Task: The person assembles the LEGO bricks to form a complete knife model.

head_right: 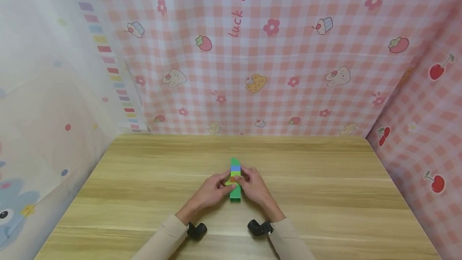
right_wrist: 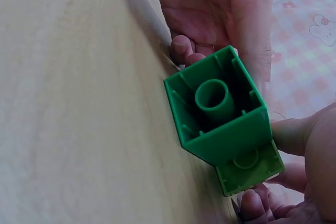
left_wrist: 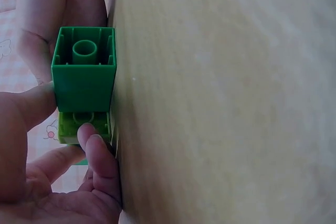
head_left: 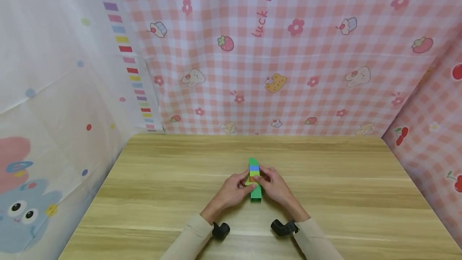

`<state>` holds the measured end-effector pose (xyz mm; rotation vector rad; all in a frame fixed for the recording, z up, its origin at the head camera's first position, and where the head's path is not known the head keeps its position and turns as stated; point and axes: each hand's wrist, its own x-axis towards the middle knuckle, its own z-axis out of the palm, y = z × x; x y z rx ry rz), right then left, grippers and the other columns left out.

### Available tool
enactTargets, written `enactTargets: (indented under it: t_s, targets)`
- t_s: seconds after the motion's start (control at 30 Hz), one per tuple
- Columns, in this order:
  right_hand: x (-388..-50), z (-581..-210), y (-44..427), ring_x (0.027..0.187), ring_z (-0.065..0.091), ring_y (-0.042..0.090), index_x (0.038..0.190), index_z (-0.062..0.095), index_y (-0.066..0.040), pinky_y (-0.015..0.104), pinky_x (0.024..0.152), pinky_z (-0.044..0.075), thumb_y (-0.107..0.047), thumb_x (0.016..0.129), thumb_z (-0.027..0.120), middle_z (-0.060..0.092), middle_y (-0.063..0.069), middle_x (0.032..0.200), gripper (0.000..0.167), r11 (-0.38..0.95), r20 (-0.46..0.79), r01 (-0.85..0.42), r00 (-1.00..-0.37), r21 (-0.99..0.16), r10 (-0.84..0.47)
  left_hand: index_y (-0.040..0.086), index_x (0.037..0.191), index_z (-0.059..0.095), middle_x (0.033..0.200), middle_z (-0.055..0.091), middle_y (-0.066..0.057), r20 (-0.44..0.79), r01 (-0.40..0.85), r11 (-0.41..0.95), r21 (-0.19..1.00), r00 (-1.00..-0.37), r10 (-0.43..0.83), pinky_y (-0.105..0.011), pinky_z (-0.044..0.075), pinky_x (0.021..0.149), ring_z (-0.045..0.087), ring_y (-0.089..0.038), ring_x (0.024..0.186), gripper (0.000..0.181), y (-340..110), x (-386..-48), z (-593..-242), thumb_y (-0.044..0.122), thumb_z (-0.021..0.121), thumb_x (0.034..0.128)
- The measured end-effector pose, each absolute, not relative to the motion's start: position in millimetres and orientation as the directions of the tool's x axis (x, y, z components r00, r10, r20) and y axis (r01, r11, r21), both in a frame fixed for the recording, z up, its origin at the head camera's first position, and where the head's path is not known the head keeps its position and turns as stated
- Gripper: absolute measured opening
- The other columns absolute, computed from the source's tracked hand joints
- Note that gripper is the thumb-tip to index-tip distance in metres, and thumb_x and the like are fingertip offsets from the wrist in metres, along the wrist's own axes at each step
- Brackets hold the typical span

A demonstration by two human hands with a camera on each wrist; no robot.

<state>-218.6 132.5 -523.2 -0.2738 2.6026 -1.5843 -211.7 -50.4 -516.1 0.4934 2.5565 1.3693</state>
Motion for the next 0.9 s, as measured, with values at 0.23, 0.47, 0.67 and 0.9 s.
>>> enactTargets:
  t_s: [0.23,0.47,0.67,0.9]
  targets:
    - [-216.9,-524.1,131.5,0.093,0.052,0.019,0.145,0.047,-0.004,0.031,0.076,0.044,-0.015,0.099,0.061,0.058,0.012,0.111,0.05,0.458,0.028,-0.11,-0.983,-0.882,-0.182,0.017,0.149,0.043,0.088,0.051,-0.003,-0.038,0.179,0.532,0.828,-0.928,0.371,-0.027,0.04,0.067,0.046,-0.014,0.078,0.061,-49.3,-210.7,-515.1,0.034,0.066,0.0955]
    - [-215.9,-524.9,131.4,0.093,0.051,0.019,0.145,0.046,-0.002,0.031,0.076,0.044,-0.017,0.099,0.061,0.058,0.012,0.111,0.051,0.455,0.027,-0.099,-0.986,-0.885,-0.164,0.018,0.15,0.041,0.084,0.049,-0.002,-0.009,0.22,0.535,0.816,-0.92,0.392,-0.027,0.039,0.065,0.045,-0.014,0.077,0.061,-47.5,-210.3,-514.2,0.032,0.064,0.096]
    - [-216.5,-523.9,131.6,0.093,0.05,0.019,0.145,0.047,-0.001,0.032,0.078,0.043,-0.016,0.099,0.061,0.058,0.011,0.109,0.05,0.465,0.027,-0.098,-0.987,-0.88,-0.156,0.013,0.145,0.049,0.075,0.045,0.001,0.012,0.25,0.53,0.81,-0.911,0.411,-0.025,0.036,0.061,0.044,-0.011,0.069,0.053,-46.1,-212.1,-515.2,0.029,0.063,0.0971]
    - [-215.9,-528.2,131.5,0.095,0.051,0.02,0.144,0.044,0.004,0.034,0.083,0.043,-0.022,0.1,0.06,0.057,0.014,0.111,0.054,0.456,0.048,-0.102,-0.991,-0.884,-0.128,-0.005,0.143,0.044,0.095,0.053,-0.007,-0.042,0.163,0.522,0.837,-0.933,0.358,-0.029,0.04,0.066,0.047,-0.014,0.073,0.061,-55.4,-211.4,-516.8,0.035,0.06,0.0988]
